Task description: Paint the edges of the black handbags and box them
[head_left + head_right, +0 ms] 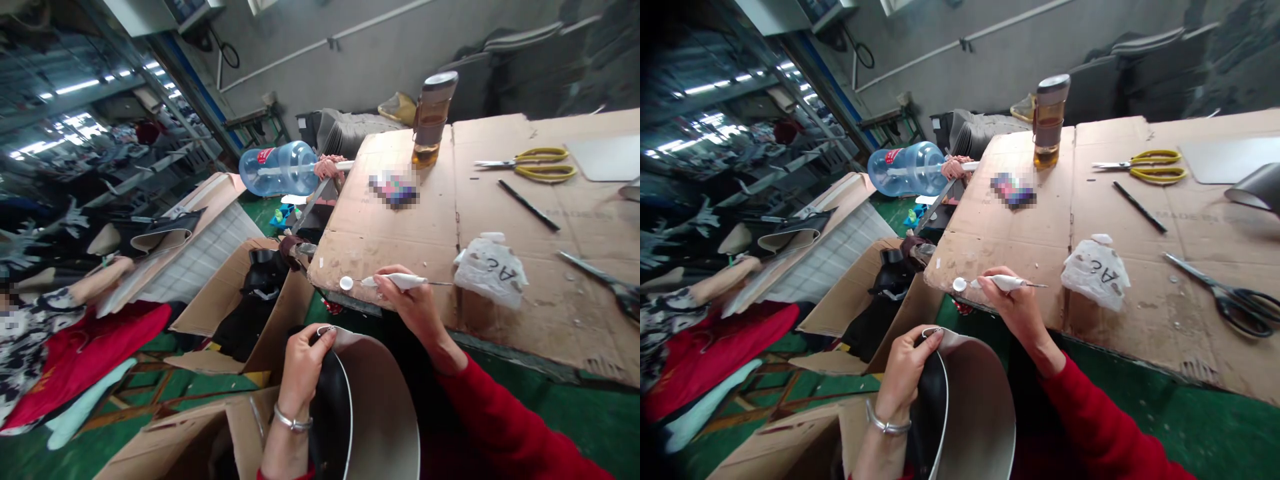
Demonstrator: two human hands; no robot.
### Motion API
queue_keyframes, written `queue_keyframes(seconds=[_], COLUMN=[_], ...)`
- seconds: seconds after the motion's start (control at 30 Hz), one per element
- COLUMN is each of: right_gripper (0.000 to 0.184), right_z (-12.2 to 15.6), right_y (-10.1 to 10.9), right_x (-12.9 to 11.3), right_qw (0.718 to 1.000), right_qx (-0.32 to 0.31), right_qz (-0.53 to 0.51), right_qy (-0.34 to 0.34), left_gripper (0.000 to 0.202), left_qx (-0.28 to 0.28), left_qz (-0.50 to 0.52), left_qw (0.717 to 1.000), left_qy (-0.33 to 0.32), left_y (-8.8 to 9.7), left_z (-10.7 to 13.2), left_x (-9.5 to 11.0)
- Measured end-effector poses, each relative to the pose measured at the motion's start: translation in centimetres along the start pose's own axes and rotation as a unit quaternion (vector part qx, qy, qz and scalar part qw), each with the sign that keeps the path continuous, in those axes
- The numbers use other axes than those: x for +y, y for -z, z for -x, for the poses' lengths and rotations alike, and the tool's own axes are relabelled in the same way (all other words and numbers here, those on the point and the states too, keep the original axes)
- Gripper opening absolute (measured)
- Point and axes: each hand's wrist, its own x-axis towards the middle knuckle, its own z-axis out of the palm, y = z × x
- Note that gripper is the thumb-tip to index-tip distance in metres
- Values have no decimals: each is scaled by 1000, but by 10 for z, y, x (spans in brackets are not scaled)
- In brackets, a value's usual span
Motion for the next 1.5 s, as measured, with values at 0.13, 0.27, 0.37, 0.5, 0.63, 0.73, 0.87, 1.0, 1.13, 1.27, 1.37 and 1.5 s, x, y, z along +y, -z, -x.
queue_keyframes(seconds=[0.13, 0.27, 0.37, 0.5, 0.63, 0.73, 0.87, 1.0, 1.13, 1.27, 1.37, 1.5], right_gripper=[27, 24, 25, 24, 21, 20, 21, 23, 27, 33, 37, 39], right_z=[-3, -3, -2, -2, -3, -2, -1, -3, -3, -2, -2, -2], right_y=[-6, -6, -5, -5, -6, -7, -7, -8, -5, 5, 11, 14], right_x=[7, 9, 10, 11, 13, 14, 14, 14, 13, 10, 8, 10], right_qw=[1000, 999, 999, 996, 992, 994, 997, 996, 1000, 988, 977, 971], right_qx=[-16, -29, -47, -78, -97, -83, -61, -66, -28, -105, -153, -183], right_qz=[-25, -2, 10, 8, 57, 45, 33, 48, -4, -110, -136, -139], right_qy=[8, 20, 23, 30, 61, 52, 31, 42, 1, -40, -54, -64], left_gripper=[22, 21, 20, 19, 20, 21, 21, 19, 18, 15, 15, 15], left_qx=[-62, -88, -66, -46, -43, -39, -44, -51, -56, -77, -97, -104], left_qz=[-22, -36, -31, -16, -3, 0, 0, 3, 10, 30, 39, 30], left_qw=[998, 995, 997, 999, 999, 999, 999, 998, 998, 996, 994, 994], left_qy=[-4, -8, -12, 4, 22, 27, 29, 27, 30, 27, 31, 24], left_y=[-10, -15, -17, -18, -17, -18, -21, -24, -26, -27, -28, -29], left_z=[-8, -11, -15, -21, -26, -28, -30, -31, -31, -29, -28, -26], left_x=[3, 6, 7, 6, 7, 8, 7, 3, 4, 9, 11, 11])
